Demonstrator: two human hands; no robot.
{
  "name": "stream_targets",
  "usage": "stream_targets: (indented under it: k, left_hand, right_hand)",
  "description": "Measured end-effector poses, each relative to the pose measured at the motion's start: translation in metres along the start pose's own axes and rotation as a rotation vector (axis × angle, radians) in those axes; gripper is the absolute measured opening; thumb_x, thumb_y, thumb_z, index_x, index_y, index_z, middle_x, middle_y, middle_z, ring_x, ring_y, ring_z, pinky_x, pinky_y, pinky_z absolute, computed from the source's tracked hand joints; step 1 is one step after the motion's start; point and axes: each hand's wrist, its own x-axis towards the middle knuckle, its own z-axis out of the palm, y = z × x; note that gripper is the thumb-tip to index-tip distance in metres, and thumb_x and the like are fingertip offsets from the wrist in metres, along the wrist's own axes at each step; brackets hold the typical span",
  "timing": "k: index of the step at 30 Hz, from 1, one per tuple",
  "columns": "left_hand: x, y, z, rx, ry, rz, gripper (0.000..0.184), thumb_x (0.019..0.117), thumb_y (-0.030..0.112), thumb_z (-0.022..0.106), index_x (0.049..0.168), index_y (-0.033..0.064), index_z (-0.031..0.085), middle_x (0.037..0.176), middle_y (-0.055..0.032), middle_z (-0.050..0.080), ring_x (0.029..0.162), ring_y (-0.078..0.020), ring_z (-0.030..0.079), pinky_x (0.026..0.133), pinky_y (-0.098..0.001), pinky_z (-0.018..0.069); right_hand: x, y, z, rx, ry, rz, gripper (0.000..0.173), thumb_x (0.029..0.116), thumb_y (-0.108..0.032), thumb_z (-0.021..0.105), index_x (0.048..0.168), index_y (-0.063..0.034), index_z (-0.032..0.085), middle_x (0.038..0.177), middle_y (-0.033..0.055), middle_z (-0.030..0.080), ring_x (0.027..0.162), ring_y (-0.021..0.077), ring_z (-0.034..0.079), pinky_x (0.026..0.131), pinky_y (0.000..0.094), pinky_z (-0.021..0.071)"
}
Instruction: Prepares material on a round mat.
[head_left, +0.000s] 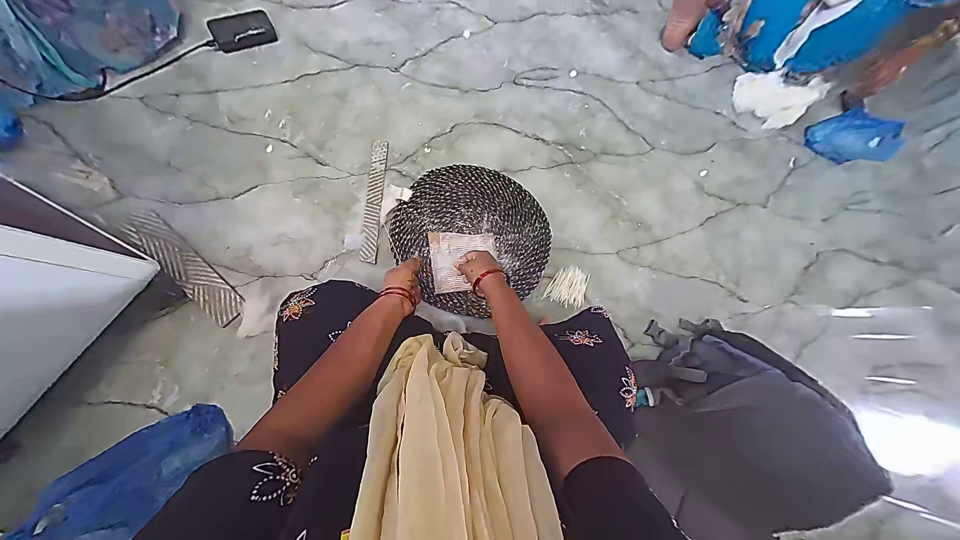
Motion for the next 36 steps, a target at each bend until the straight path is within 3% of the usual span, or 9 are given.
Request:
stream_targets:
  k: [2,4,9,12,15,19,25,31,36]
  left_hand:
    - [0.009,-0.002,0.001,-0.031,0.042,0.015,0.049,0.1117,0.054,0.033,0.11,0.0106,0.057,0.067,0.0049,0.036,0.05,-0.0085,0.034,0.048,-0.0248,0.0331]
    - [0.015,-0.002,0.002,-0.041,0.079,0.016,0.052,0.1135,0.048,0.027,0.124,0.009,0.059,0.077,0.0003,0.042,0.062,-0.014,0.04,0.058,-0.0322,0.0375]
    - [0.032,-0.007,0.002,0.321,0.013,0.186,0.029,0.1099,0.02,0.046,0.125,0.0029,0.064,0.091,-0.0119,0.055,0.074,-0.0226,0.048,0.068,-0.0434,0.0439]
    - [0.028,-0.001,0.002,0.575,-0.04,0.245,0.033,0.1087,0.011,0.046,0.134,0.0008,0.065,0.125,-0.0245,0.066,0.112,-0.0362,0.063,0.097,-0.0562,0.0485]
    - [0.017,0.006,0.002,0.779,-0.061,0.301,0.037,0.1057,0.005,0.048,0.138,0.003,0.065,0.141,-0.0249,0.062,0.137,-0.0409,0.055,0.115,-0.0614,0.0384]
    - [0.01,0.009,-0.001,0.864,-0.028,0.402,0.032,0.1036,0.004,0.051,0.129,0.0026,0.071,0.141,-0.0262,0.06,0.136,-0.0417,0.055,0.115,-0.0602,0.0411]
    - [0.02,0.023,0.006,1.007,-0.076,0.485,0.027,0.1046,0.006,0.054,0.122,0.0017,0.074,0.132,-0.024,0.068,0.132,-0.0425,0.059,0.113,-0.0638,0.041]
    - [0.034,0.015,0.016,1.101,-0.118,0.421,0.025,0.1036,0.004,0.055,0.122,0.0005,0.072,0.13,-0.0253,0.068,0.129,-0.0439,0.061,0.111,-0.0645,0.0425]
    - [0.048,0.013,0.021,1.13,-0.091,0.389,0.027,0.1027,0.004,0.055,0.123,0.0004,0.072,0.131,-0.0271,0.067,0.13,-0.045,0.06,0.112,-0.0654,0.0415]
  right_hand:
    - [0.014,-0.003,-0.002,-0.152,-0.026,0.014,0.03,0.1045,-0.023,0.059,0.123,-0.003,0.071,0.117,0.0203,0.071,0.107,0.0341,0.068,0.098,0.0557,0.0496]
    - [0.024,-0.009,-0.005,-0.341,-0.061,0.039,0.034,0.1052,-0.025,0.058,0.125,-0.0007,0.07,0.129,0.0241,0.067,0.124,0.0389,0.063,0.105,0.0601,0.0457]
    - [0.047,0.0,-0.009,-0.468,0.005,0.097,0.043,0.0993,-0.025,0.067,0.132,0.0026,0.063,0.135,0.0277,0.063,0.129,0.0432,0.059,0.105,0.0634,0.0462]
    - [0.043,0.001,-0.018,-0.37,0.081,0.102,0.056,0.0988,-0.019,0.066,0.148,-0.0006,0.049,0.141,0.0296,0.058,0.132,0.0443,0.057,0.108,0.0618,0.0451]
    - [0.03,0.001,-0.034,-0.266,0.216,0.097,0.062,0.098,-0.014,0.063,0.154,0.0001,0.041,0.151,0.0322,0.046,0.136,0.0465,0.052,0.11,0.0608,0.044]
    - [-0.007,0.003,-0.07,-0.258,0.226,-0.01,0.058,0.103,-0.023,0.062,0.153,0.001,0.044,0.154,0.0296,0.045,0.141,0.0437,0.048,0.114,0.0587,0.0396]
    - [-0.083,0.027,-0.082,-0.175,0.083,-0.178,0.061,0.1037,-0.02,0.063,0.155,-0.0001,0.039,0.141,0.0226,0.061,0.125,0.0376,0.063,0.107,0.0547,0.0481]
    - [-0.074,0.051,-0.077,-0.288,0.034,-0.038,0.064,0.105,-0.026,0.062,0.157,0.0002,0.036,0.144,0.0248,0.058,0.132,0.0407,0.058,0.112,0.0569,0.0425]
    - [-0.069,0.042,-0.086,-0.272,0.037,-0.095,0.06,0.106,-0.023,0.06,0.156,0.001,0.038,0.145,0.0235,0.058,0.13,0.0395,0.059,0.111,0.056,0.0434]
